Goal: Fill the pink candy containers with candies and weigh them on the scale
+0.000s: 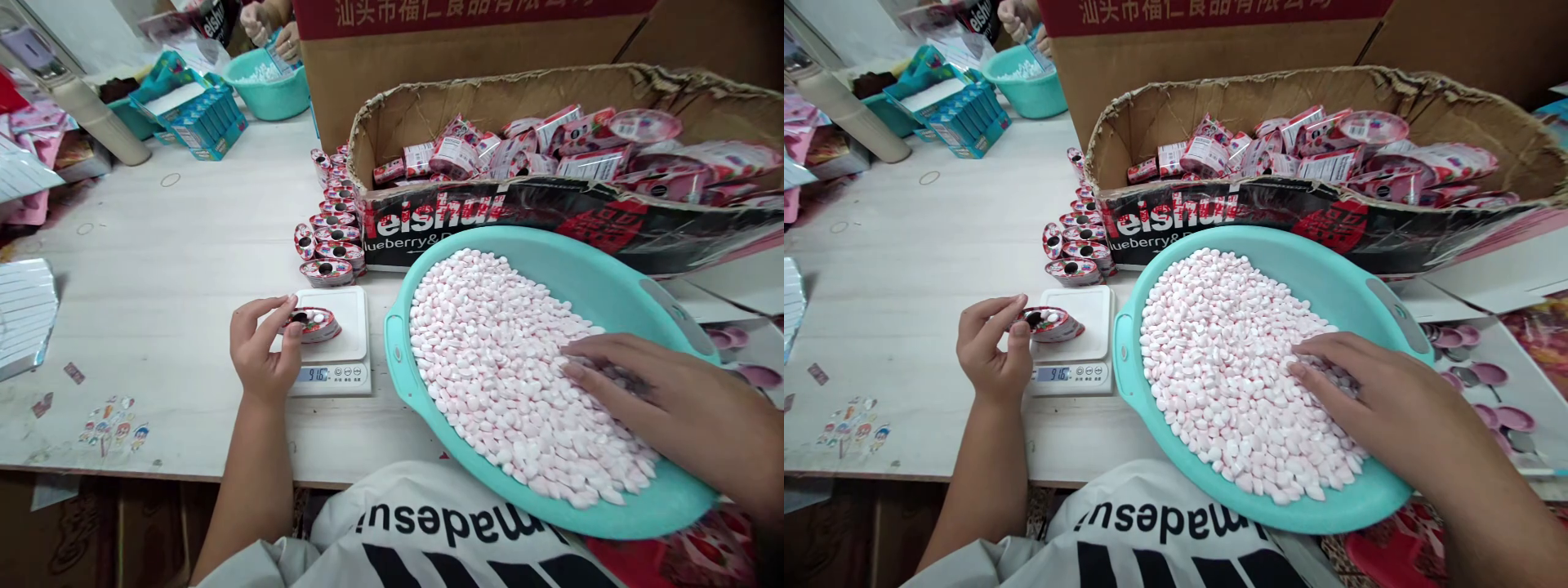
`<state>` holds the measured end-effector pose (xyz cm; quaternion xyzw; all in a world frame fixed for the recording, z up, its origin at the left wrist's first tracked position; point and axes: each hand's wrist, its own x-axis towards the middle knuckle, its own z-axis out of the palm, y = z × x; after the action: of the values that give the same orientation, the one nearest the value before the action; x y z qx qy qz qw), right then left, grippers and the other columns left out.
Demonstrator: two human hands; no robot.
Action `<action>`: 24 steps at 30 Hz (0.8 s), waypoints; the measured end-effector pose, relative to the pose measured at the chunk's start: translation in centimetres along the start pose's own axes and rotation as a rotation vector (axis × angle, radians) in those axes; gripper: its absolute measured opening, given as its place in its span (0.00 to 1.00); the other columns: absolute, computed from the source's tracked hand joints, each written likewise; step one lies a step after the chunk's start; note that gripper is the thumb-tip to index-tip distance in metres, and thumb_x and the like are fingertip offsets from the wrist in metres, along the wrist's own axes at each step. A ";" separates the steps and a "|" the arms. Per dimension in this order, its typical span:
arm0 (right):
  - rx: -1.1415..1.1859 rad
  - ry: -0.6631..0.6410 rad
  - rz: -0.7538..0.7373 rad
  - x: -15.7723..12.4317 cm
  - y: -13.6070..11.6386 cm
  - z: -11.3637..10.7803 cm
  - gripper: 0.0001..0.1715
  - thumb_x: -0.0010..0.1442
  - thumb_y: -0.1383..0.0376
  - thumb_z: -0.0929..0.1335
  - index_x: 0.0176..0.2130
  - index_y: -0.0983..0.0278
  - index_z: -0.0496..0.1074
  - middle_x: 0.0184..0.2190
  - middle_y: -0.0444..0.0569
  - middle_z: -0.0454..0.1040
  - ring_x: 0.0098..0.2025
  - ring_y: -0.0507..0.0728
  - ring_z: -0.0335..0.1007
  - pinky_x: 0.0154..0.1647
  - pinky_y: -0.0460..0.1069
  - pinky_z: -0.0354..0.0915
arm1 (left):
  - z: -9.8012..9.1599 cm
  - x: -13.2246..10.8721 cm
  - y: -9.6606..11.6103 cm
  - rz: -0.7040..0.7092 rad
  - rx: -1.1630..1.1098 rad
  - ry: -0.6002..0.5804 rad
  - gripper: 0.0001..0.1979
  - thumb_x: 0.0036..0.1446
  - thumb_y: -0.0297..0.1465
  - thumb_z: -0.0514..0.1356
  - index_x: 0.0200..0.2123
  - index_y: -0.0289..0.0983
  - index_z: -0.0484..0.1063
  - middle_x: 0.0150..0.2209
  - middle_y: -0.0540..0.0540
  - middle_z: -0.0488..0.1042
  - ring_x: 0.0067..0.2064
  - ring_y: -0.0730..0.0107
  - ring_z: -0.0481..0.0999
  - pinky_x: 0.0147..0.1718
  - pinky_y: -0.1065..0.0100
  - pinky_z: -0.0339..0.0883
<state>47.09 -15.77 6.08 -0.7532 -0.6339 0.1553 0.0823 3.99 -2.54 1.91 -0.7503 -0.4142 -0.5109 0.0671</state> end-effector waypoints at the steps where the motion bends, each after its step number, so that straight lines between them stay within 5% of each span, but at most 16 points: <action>1: -0.004 -0.002 0.003 0.0 0.0 0.0 0.28 0.59 0.36 0.61 0.45 0.46 0.77 0.53 0.37 0.77 0.53 0.65 0.75 0.53 0.66 0.71 | 0.0 0.0 0.0 -0.001 -0.005 -0.001 0.16 0.63 0.29 0.61 0.53 0.42 0.78 0.46 0.40 0.77 0.49 0.58 0.76 0.48 0.56 0.70; 12: -0.025 0.016 -0.038 0.0 0.4 0.1 0.31 0.60 0.36 0.60 0.46 0.49 0.78 0.53 0.42 0.77 0.52 0.66 0.76 0.52 0.64 0.72 | -0.2 0.8 0.0 0.177 -0.010 -0.173 0.13 0.61 0.31 0.62 0.49 0.43 0.78 0.47 0.40 0.78 0.49 0.56 0.75 0.48 0.54 0.71; 24: 0.010 -0.005 -0.007 0.0 0.6 0.2 0.27 0.59 0.36 0.61 0.46 0.44 0.76 0.54 0.36 0.76 0.54 0.64 0.74 0.57 0.67 0.69 | -0.1 0.7 0.0 0.169 -0.017 -0.165 0.16 0.59 0.28 0.63 0.50 0.43 0.78 0.45 0.40 0.79 0.48 0.56 0.76 0.48 0.53 0.71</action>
<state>47.55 -15.88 5.69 -0.7500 -0.6360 0.1602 0.0851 4.00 -2.19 2.51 -0.8225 -0.3493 -0.4435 0.0692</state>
